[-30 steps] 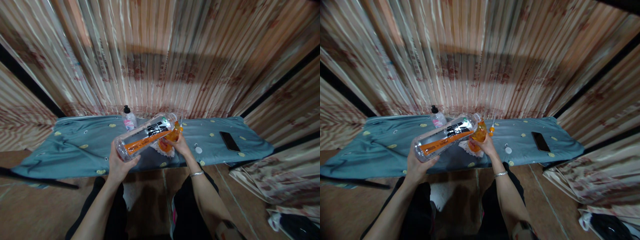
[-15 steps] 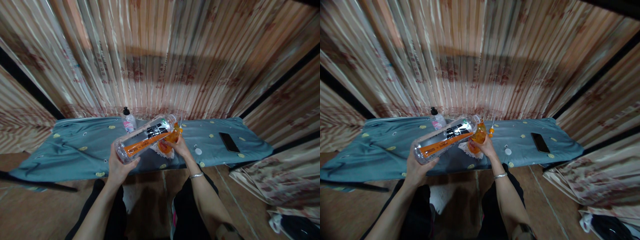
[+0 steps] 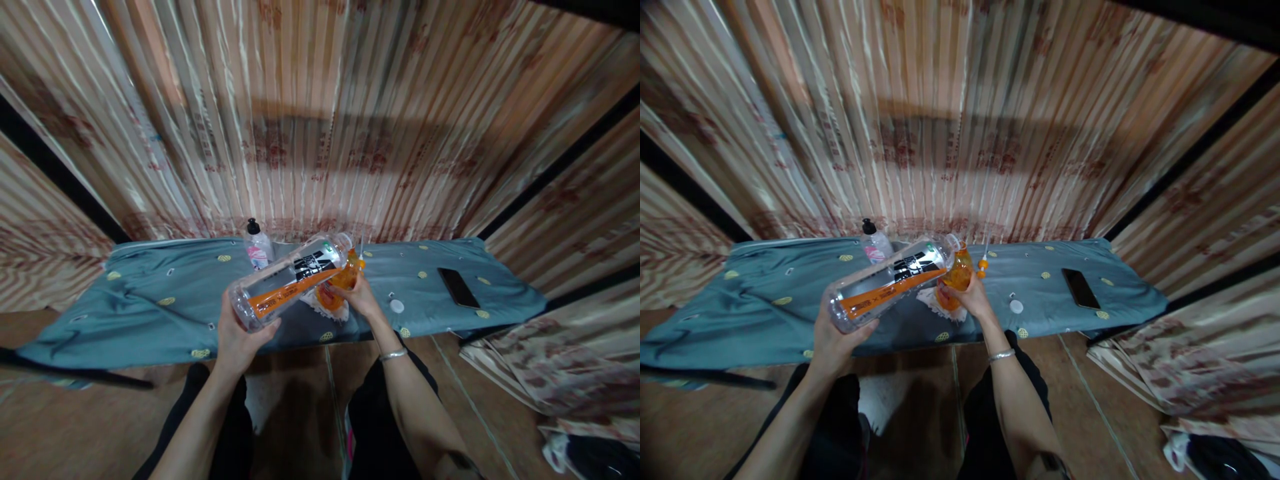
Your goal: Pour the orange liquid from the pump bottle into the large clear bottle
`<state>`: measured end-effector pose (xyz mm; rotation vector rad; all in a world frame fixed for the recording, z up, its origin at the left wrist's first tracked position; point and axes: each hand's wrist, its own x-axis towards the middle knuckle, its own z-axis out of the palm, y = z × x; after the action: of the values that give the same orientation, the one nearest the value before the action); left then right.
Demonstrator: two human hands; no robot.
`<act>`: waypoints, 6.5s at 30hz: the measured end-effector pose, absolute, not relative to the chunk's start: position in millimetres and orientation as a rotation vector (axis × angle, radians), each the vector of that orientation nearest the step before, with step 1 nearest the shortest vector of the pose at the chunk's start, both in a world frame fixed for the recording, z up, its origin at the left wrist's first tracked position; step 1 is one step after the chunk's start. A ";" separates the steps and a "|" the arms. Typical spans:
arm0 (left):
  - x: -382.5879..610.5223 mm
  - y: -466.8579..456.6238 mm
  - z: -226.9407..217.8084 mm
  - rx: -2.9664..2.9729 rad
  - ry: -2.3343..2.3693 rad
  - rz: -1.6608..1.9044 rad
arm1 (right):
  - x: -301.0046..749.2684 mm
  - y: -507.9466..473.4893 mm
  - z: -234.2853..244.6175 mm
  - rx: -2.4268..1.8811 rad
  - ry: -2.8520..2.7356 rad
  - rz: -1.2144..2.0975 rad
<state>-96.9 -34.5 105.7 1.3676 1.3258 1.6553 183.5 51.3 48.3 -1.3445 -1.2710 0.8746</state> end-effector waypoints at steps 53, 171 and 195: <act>-97.1 -35.4 105.0 1.372 1.313 1.673 | 183.8 51.9 46.5 -1.311 -1.242 0.929; -101.5 -30.4 97.6 1.371 1.286 1.681 | 189.3 50.6 49.3 -1.356 -1.383 0.874; -103.5 -30.2 95.6 1.411 1.297 1.686 | 189.8 47.8 60.1 -1.259 -1.387 0.852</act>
<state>-103.5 -30.2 95.6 1.4111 1.2968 1.6856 189.8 47.8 60.1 -1.2594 -1.3865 0.8521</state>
